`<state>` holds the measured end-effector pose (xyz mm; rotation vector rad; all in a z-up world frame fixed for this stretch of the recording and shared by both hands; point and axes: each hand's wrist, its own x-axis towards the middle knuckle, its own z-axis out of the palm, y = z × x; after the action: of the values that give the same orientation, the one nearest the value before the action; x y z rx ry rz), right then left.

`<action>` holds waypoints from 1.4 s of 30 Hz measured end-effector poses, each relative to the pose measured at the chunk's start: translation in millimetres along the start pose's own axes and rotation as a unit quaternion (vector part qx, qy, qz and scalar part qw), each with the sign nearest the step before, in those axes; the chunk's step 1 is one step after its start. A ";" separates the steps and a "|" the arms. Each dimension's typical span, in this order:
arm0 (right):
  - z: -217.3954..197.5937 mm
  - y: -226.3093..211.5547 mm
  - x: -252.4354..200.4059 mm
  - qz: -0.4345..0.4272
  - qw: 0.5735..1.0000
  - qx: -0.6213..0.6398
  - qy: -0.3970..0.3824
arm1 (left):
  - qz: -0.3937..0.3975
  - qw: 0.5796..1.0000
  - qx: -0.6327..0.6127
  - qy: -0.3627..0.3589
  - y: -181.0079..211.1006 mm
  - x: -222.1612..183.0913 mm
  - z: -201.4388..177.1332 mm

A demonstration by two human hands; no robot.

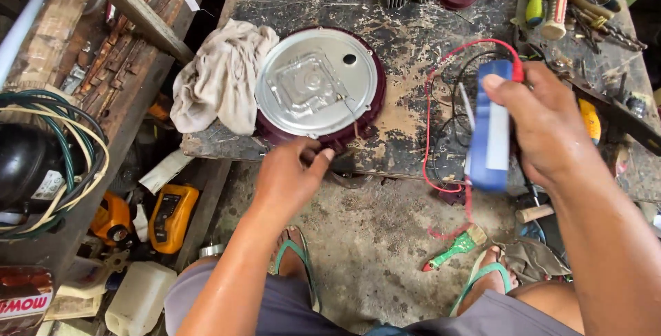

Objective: Using a digital multimeter to test electrical connections and components on a rice cooker heating element.

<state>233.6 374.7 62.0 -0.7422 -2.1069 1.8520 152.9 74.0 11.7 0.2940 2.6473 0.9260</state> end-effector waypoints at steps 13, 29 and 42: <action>11.6 -46.9 -54.5 -0.128 0.938 -0.081 -0.313 | 0.415 0.832 -0.342 -0.136 34.7 -11.3 66.5; -0.2 -43.0 -44.9 0.045 0.953 -0.159 -0.255 | 0.236 0.822 -0.492 -0.163 39.1 -24.3 64.5; 0.7 -0.7 6.4 -0.406 0.696 -0.521 -0.283 | 0.067 0.843 -0.192 -0.499 32.8 -48.9 -6.3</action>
<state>227.7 377.3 61.5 0.7310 -3.0331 0.2779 198.8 81.2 48.4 0.6499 1.4682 0.9529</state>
